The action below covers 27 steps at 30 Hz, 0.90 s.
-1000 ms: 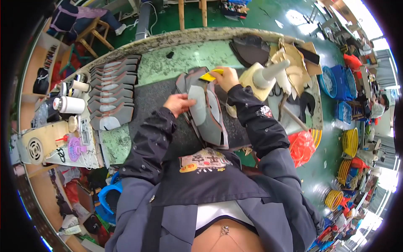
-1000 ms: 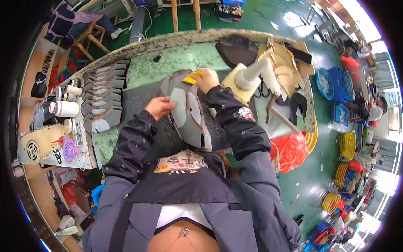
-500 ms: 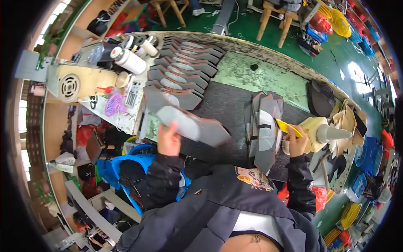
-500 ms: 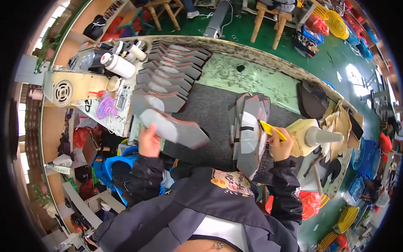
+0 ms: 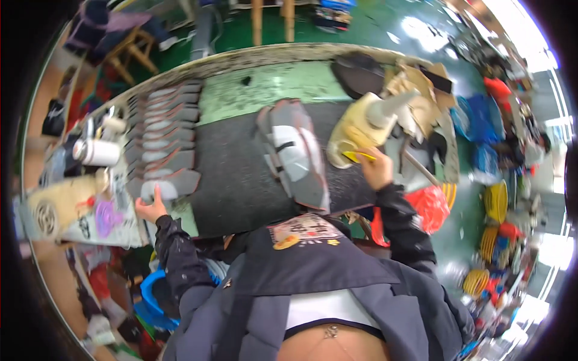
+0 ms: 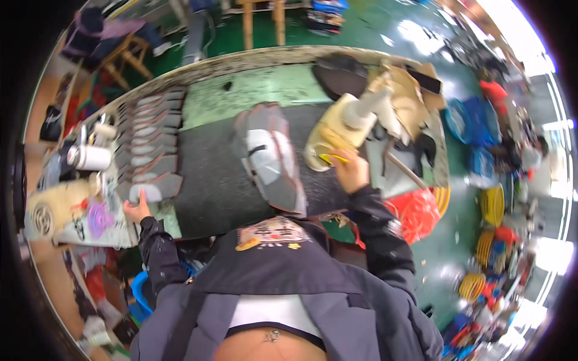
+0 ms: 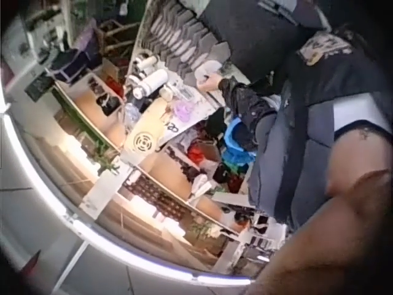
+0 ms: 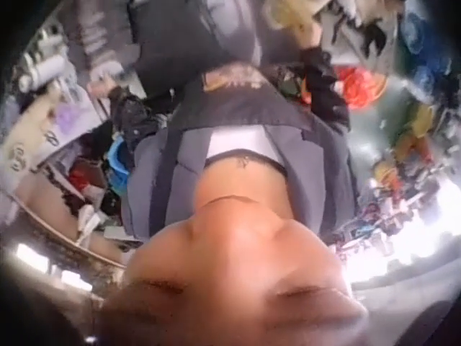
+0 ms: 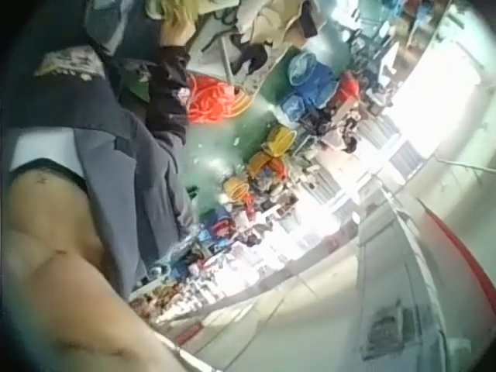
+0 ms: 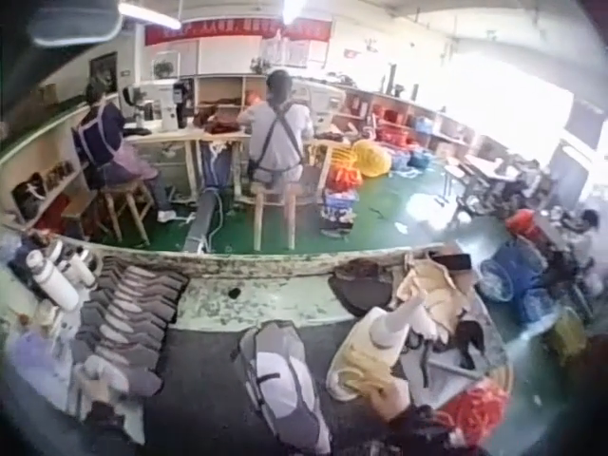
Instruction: The person applies adhesive to shoe parts using a glue brush and trims excess material from the shoe parts with scissors.
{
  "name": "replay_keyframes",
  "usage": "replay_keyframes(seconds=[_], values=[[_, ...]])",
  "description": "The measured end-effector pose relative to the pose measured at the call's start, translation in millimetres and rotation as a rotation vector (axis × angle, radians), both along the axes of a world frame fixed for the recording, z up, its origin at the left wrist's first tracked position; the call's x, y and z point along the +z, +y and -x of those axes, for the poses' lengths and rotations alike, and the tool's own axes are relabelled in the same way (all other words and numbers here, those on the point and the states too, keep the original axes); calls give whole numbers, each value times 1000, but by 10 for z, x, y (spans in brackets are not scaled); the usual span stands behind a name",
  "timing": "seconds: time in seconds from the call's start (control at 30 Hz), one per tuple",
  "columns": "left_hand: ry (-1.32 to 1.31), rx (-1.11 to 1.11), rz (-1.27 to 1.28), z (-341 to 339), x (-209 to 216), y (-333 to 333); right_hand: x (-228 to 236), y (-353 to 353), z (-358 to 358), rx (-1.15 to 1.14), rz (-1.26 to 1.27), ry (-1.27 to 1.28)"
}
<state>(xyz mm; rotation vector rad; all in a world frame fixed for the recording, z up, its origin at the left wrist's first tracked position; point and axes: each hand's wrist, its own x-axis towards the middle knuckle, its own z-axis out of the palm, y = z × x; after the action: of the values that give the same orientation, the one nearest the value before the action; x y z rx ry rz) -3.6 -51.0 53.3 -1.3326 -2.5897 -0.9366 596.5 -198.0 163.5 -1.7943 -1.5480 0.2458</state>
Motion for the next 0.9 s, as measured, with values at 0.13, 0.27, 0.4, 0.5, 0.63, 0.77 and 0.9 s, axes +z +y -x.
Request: replay_keyframes(seconds=[0.13,0.27,0.4,0.5,0.63,0.77,0.9], values=[[-286,-592,-185,-1983,800,292,-81,-79,35,-131,-36,-40],[-589,-1023,395,-3502,1027,35,-206,-155,-37,-112,-111,-79],[-1444,-879,737,-3776,829,-3,-2,-254,-82,-133,-16,26],[-1581,-827,800,-3700,983,-45,65,-219,-114,-273,108,690],[-1595,-830,854,-3637,794,-20,196,757,213,-61,178,957],[-1642,-763,841,-3555,583,22,-495,1676,239,-17,54,226],[-1663,-746,810,-3511,552,44,-285,1234,263,256,166,382]])
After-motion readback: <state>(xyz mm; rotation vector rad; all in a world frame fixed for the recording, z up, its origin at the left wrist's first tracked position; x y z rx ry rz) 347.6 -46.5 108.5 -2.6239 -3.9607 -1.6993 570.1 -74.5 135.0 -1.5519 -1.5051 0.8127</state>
